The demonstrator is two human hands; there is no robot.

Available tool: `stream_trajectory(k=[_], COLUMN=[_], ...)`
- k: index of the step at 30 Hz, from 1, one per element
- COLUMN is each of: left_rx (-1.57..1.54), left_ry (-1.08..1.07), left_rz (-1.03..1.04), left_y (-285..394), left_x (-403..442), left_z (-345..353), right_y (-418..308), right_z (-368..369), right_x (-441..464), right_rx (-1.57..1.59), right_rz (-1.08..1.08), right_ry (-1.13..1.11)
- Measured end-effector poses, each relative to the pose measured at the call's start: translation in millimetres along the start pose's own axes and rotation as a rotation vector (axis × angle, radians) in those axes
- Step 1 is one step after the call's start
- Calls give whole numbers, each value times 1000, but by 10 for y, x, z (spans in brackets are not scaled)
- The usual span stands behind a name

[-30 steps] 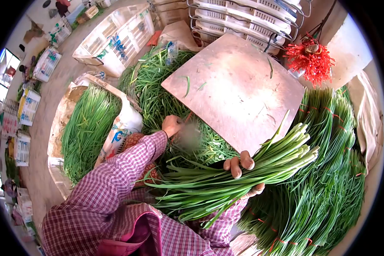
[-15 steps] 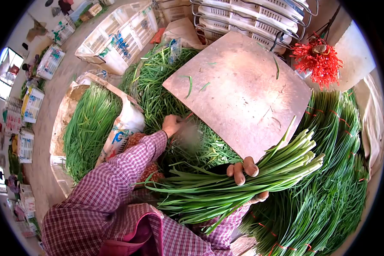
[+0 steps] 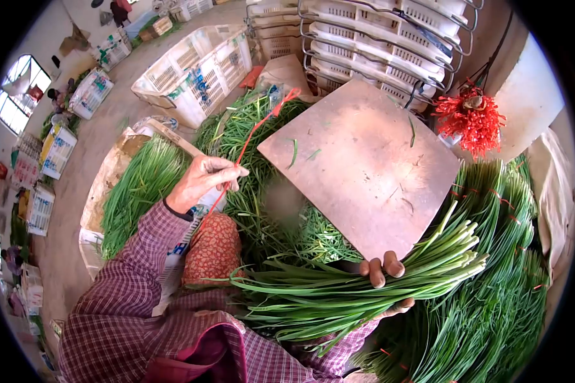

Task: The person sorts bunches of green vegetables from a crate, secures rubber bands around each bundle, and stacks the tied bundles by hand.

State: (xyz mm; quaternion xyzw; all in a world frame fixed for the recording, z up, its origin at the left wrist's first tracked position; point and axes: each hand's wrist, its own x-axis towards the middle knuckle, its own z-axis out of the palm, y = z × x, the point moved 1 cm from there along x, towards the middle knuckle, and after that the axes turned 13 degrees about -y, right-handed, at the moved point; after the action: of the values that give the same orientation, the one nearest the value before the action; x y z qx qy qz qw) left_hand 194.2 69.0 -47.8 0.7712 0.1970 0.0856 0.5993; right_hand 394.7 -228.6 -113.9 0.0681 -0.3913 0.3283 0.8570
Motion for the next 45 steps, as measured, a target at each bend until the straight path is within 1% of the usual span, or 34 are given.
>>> stream_trajectory(k=[2, 3, 5, 6, 7, 10, 11, 12, 13, 15, 16, 17, 18, 19, 20, 22, 24, 26, 28, 29, 30, 31, 32, 33, 35, 36, 38, 39, 40, 41, 42, 43, 44, 45], left_rx=[87, 99, 111, 114, 119, -73, -88, -100, -91, -95, -108, -103, -103, -109, -116, -161, -128, -165, -250, -125, -128, 104, 338, 571, 639, 707, 802, 837, 856, 954, 1056, 1034, 990, 974], left_ry=[5, -12, -60, -92, -125, -233, -196, -162, -154, -140, -139, -121, -121, -87, -51, -40, -71, -107, -175, -202, -197, -87, 24, 14, 49, 78, 103, 152, 116, 50, -12, -83, -127, -118], left_rz=[76, 124, 189, 206, 219, 95, 13, -64, -93, -141, -163, -176, -175, -230, -284, -277, -148, -130, 62, 61, 58, 203, 347, 200, 258, 317, 396, 498, 537, 510, 414, 354, 355, 395], left_y=[279, 425, 587, 648, 710, 457, 357, 263, 128, -58, -123, -184, -171, -141, -106, -117, -210, -284, -231, -204, -357, -600, -739, -348, -217, -160, 19, 46, 38, -9, -106, -250, -335, -393], left_x=[190, 293, 567, 724, 873, 1433, 1594, 1757, 1870, 1981, 1993, 2007, 2010, 2007, 1989, 1958, 1974, 1937, 1807, 1755, 1791, 1865, 1896, 1624, 1518, 1484, 1516, 1575, 1682, 1789, 1917, 2011, 2068, 2123], left_z=[6, 45, 146, 213, 301, 610, 790, 989, 1129, 1322, 1402, 1472, 1514, 1541, 1556, 1567, 1567, 1579, 1541, 1487, 1482, 1488, 1476, 1339, 1193, 1128, 1084, 1117, 1166, 1209, 1250, 1261, 1235, 1224], right_y=[-321, -509, -862, -1066, -1257, -1501, -1575, -1596, -1466, -1027, -877, -706, -563, -416, -283, -47, 143, 233, 318, 367, 397, 400, 407, 412, 436, 425, 379, 355, 330, 306, 262, 236, 209, 189], right_z=[44, 49, 303, 360, 469, 810, 907, 944, 870, 646, 460, 289, 32, -162, -392, -824, -1020, -1155, -1143, -1136, -1143, -1284, -1275, -1309, -1400, -1402, -1370, -1386, -1397, -1417, -1467, -1481, -1533, -1588], right_x=[165, 206, 490, 662, 814, 1401, 1588, 1893, 2005, 2148, 2168, 2174, 2143, 2114, 2053, 1949, 1881, 1864, 1863, 1858, 1863, 1799, 1766, 1705, 1613, 1594, 1569, 1568, 1550, 1520, 1468, 1414, 1356, 1309], right_rx=[-112, -209, -555, -669, -812, -1289, -1448, -1859, -2088, -2296, -2537, -2639, -2673, -2638, -2601, -2500, -2430, -2438, -2414, -2420, -2427, -2400, -2345, -2352, -2368, -2360, -2398, -2436, -2527, -2495, -2540, -2582, -2549, -2516], right_rz=[66, 58, 48, 78, 74, 60, 67, 278, 226, 173, 137, 392, 411, 603, 573, 796, 868, 869, 913, 934, 953, 906, 1047, 1061, 1139, 1137, 938, 929, 909, 827, 828, 860, 933, 930], right_ry=[-47, 13, 117, 49, 112, 226, 279, 342, 273, -170, -310, -237, -334, -323, -380, -353, -356, -407, -417, -404, -393, -420, -415, -460, -496, -508, -526, -549, -589, -594, -605, -607, -568, -510])
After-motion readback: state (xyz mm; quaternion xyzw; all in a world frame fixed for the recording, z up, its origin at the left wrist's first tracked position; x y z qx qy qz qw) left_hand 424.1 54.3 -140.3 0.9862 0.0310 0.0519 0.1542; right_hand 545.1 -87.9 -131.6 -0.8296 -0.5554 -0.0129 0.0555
